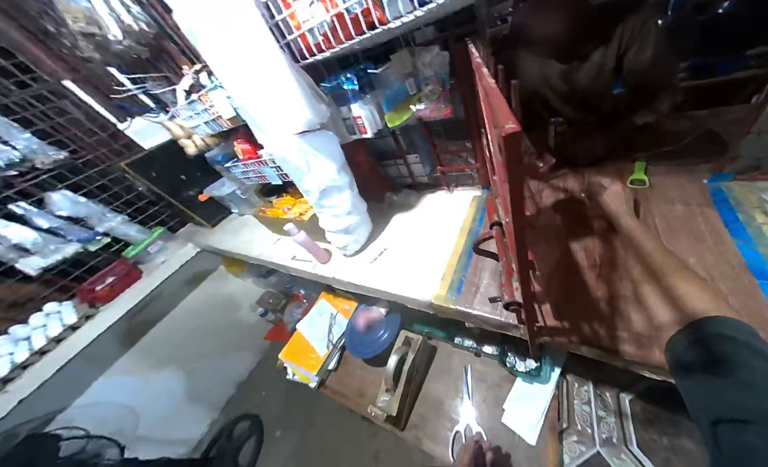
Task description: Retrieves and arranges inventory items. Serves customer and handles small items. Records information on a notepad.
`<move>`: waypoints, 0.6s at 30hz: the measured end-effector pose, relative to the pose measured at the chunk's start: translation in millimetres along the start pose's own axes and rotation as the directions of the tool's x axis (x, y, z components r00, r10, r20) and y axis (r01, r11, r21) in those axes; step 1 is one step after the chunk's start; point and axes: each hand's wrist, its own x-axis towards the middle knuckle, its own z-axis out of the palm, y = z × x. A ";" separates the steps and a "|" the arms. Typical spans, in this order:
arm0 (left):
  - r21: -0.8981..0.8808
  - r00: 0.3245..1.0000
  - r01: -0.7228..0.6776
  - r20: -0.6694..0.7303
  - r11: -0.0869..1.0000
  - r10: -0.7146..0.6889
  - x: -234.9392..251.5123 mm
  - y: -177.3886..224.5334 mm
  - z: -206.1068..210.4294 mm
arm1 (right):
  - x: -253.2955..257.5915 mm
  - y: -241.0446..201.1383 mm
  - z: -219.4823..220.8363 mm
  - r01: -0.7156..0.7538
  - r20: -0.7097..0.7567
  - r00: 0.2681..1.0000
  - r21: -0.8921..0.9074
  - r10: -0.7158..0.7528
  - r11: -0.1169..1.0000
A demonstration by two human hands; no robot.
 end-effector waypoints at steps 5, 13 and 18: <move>0.078 1.000 -0.016 -0.013 0.997 0.017 -2.3 -3.0 6.8 | -20.5 -11.2 -32.5 -0.206 0.047 0.969 0.688 0.241 0.696; 0.147 1.000 0.015 0.013 0.989 -0.017 -9.7 -14.0 21.6 | -2.7 20.7 -28.7 -0.183 0.097 0.958 0.931 0.270 0.315; 0.151 0.999 0.033 0.011 0.988 -0.035 -6.9 -13.4 23.8 | 3.8 25.7 -32.2 -0.208 0.153 0.946 0.963 0.285 0.173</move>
